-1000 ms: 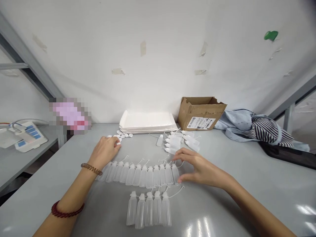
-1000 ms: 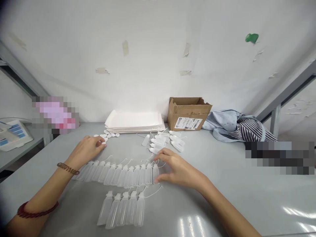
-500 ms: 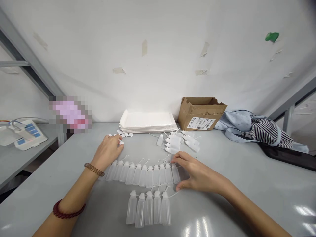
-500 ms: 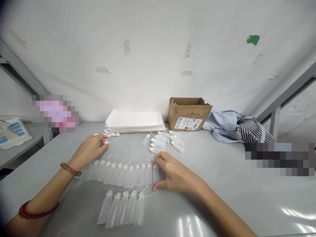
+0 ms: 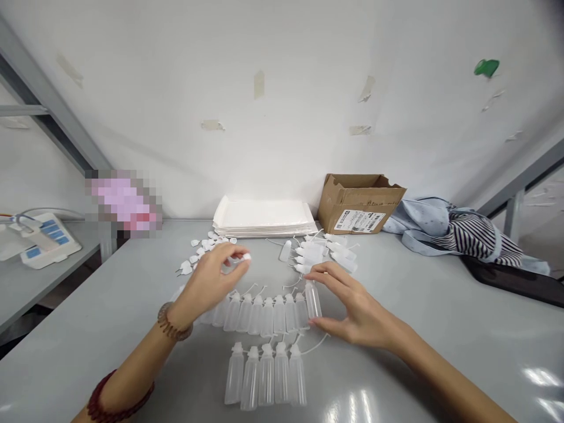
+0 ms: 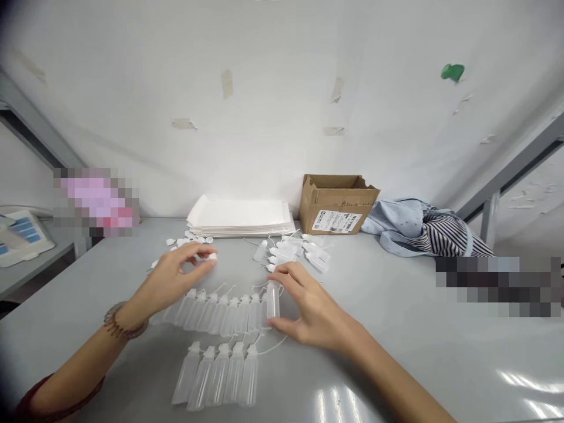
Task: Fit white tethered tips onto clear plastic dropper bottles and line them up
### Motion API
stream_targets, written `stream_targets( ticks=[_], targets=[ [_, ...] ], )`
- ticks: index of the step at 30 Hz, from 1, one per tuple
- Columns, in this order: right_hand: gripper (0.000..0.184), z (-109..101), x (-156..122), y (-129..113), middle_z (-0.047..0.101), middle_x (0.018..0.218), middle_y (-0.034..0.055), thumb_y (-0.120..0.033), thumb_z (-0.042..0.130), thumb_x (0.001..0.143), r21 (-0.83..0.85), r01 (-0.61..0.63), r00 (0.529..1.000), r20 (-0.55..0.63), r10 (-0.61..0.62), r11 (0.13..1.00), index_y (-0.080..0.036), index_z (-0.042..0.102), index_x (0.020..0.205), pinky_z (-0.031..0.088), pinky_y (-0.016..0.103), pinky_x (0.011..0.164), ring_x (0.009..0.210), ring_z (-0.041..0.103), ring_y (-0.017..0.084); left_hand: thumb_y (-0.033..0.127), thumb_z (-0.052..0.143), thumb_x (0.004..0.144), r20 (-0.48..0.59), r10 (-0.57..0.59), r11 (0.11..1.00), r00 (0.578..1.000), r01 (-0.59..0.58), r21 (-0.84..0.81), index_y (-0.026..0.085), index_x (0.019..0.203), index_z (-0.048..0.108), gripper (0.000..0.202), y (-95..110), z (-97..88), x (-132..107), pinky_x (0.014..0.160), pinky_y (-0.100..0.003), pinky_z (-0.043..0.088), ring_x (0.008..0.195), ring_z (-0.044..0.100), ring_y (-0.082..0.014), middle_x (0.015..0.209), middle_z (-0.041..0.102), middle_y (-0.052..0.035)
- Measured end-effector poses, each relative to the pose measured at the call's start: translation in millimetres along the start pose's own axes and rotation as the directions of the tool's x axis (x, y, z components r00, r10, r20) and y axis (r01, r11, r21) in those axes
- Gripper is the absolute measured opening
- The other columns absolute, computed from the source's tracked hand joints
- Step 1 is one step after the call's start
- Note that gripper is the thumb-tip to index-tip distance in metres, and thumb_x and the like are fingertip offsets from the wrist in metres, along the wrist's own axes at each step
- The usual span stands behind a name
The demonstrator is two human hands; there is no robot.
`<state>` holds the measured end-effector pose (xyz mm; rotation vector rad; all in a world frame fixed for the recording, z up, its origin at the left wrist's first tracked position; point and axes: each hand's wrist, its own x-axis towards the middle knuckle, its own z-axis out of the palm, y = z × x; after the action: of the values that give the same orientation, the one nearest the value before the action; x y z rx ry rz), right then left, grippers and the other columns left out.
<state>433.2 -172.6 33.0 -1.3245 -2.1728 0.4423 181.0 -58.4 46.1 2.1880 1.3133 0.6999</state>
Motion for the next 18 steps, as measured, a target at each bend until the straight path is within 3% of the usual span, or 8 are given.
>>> stream_targets(
  ticks=[3,6,13,18],
  targets=[
    [0.057,4,-2,-4,0.046,0.123,0.0140,-0.025,0.067,0.080,0.041,0.090,0.992,-0.088,-0.086,0.995,-0.018,0.043,0.132,0.045,0.038,0.094,0.114,0.048,0.025,0.040,0.052,0.085,0.245,0.057,0.962,0.968,0.013,-0.272,0.021,0.096,0.065,0.025,22,8.5,-11,0.072,-0.029,0.048,0.088,0.058,-0.0198,0.101,0.065,-0.0036],
    [0.061,5,-5,-13,0.048,0.122,0.0127,-0.025,0.069,0.078,0.116,0.130,0.984,-0.137,-0.114,0.985,-0.020,0.043,0.133,0.045,0.036,0.095,0.114,0.050,0.024,0.035,0.054,0.086,0.395,0.162,0.880,0.904,0.050,-0.473,0.021,0.097,0.066,0.021,35,14.8,-19,0.078,-0.028,0.046,0.087,0.058,-0.0172,0.096,0.065,-0.0019],
    [0.057,6,-6,-31,0.054,0.119,0.0101,-0.025,0.076,0.073,0.363,0.119,0.990,-0.116,-0.082,0.924,-0.022,0.053,0.125,0.045,0.034,0.095,0.109,0.055,0.022,0.034,0.063,0.083,0.516,0.170,0.738,0.839,0.239,-0.631,0.018,0.092,0.064,0.019,37,15.1,-25,0.066,-0.023,0.043,0.071,0.052,-0.0113,0.080,0.061,0.0010],
    [0.056,8,-6,-31,0.053,0.117,0.0076,-0.025,0.078,0.071,0.549,0.045,0.997,-0.072,-0.006,0.834,-0.027,0.057,0.123,0.044,0.039,0.096,0.109,0.053,0.023,0.030,0.061,0.084,0.537,0.217,0.668,0.815,0.277,-0.690,0.017,0.090,0.066,0.015,39,13.5,-24,0.071,-0.023,0.044,0.075,0.053,-0.0114,0.080,0.062,0.0005]
  ],
)
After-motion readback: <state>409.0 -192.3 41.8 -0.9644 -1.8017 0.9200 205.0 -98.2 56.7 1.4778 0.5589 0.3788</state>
